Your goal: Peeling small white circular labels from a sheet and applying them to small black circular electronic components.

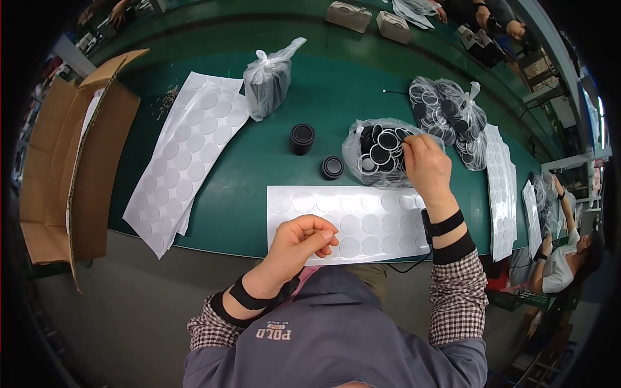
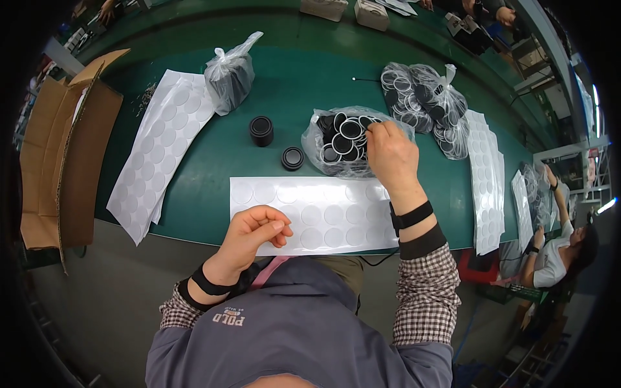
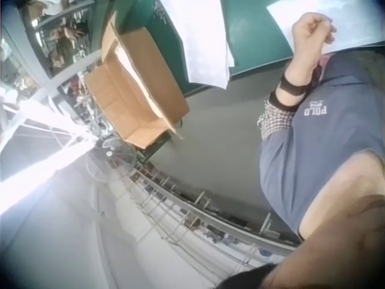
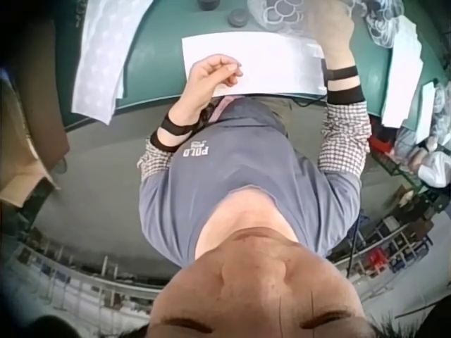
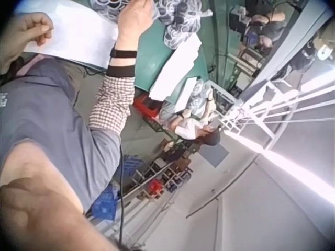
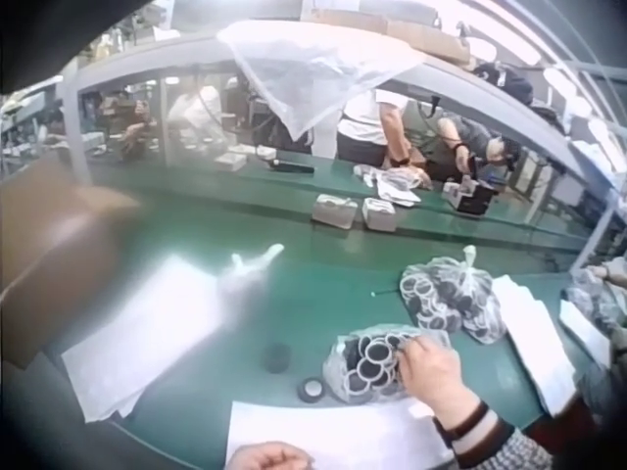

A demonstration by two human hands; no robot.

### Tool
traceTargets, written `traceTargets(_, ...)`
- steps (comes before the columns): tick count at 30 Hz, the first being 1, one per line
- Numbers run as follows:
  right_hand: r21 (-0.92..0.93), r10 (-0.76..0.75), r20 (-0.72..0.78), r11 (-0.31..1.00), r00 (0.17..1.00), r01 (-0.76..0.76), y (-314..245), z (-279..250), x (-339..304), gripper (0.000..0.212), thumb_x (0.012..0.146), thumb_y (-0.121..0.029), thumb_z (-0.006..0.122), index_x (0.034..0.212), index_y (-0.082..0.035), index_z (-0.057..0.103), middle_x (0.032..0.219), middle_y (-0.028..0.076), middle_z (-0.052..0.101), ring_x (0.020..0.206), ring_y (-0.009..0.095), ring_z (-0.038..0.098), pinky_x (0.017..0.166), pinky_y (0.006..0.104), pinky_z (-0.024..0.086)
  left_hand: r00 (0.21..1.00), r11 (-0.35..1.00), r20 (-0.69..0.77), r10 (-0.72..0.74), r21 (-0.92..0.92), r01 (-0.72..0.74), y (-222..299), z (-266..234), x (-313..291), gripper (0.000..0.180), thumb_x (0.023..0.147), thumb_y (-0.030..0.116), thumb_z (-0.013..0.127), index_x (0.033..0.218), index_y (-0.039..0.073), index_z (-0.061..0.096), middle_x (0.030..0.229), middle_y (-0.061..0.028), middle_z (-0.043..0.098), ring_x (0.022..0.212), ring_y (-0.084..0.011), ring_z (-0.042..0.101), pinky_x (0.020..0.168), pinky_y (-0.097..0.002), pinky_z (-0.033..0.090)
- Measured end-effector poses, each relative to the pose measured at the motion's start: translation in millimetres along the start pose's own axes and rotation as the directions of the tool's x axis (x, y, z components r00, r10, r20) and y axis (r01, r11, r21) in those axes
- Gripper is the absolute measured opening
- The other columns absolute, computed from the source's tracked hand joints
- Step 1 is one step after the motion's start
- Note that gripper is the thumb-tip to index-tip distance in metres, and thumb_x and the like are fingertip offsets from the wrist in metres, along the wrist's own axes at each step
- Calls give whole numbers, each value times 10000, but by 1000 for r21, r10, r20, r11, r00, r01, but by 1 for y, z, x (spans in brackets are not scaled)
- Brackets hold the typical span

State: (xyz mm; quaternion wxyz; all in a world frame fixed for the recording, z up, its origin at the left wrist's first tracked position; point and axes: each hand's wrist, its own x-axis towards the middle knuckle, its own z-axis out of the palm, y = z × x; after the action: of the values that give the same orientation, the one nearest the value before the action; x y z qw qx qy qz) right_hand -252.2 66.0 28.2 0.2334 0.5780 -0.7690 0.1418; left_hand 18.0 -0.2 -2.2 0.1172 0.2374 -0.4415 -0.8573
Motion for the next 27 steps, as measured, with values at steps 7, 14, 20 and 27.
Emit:
traceTargets(7,546,16,282,820,959,-174,-45,-15,-5,86,726,-36,585,812,-44,586,723,82,560,593,235,563,521,295,450,993,968,67,101,224,-113,-11,-3,3,127,820,63,555,924,-7,575,809,-34,598,685,-61,533,593,-192,437)
traceTargets(14,456,-103,331,887,938,-64,-44,8,-17,197,717,-28,574,911,-34,607,785,106,579,657,274,576,581,339,467,992,901,113,51,423,-95,-8,-4,1,121,811,42,560,906,-32,562,790,-5,570,698,-35,505,598,-180,426)
traceTargets(20,439,-47,322,892,945,-105,-48,7,-8,197,716,-29,579,912,-20,601,823,108,574,679,267,578,599,325,469,987,869,144,72,477,-133,-13,-5,2,126,806,48,568,902,-34,562,781,-21,577,678,-52,520,603,-194,441)
traceTargets(27,596,-53,382,777,923,-203,-67,0,12,183,688,-50,639,862,-18,591,776,94,555,679,221,573,597,288,465,984,849,143,104,504,-163,-6,0,0,139,798,77,576,891,-26,566,800,-53,583,688,-90,545,600,-217,452)
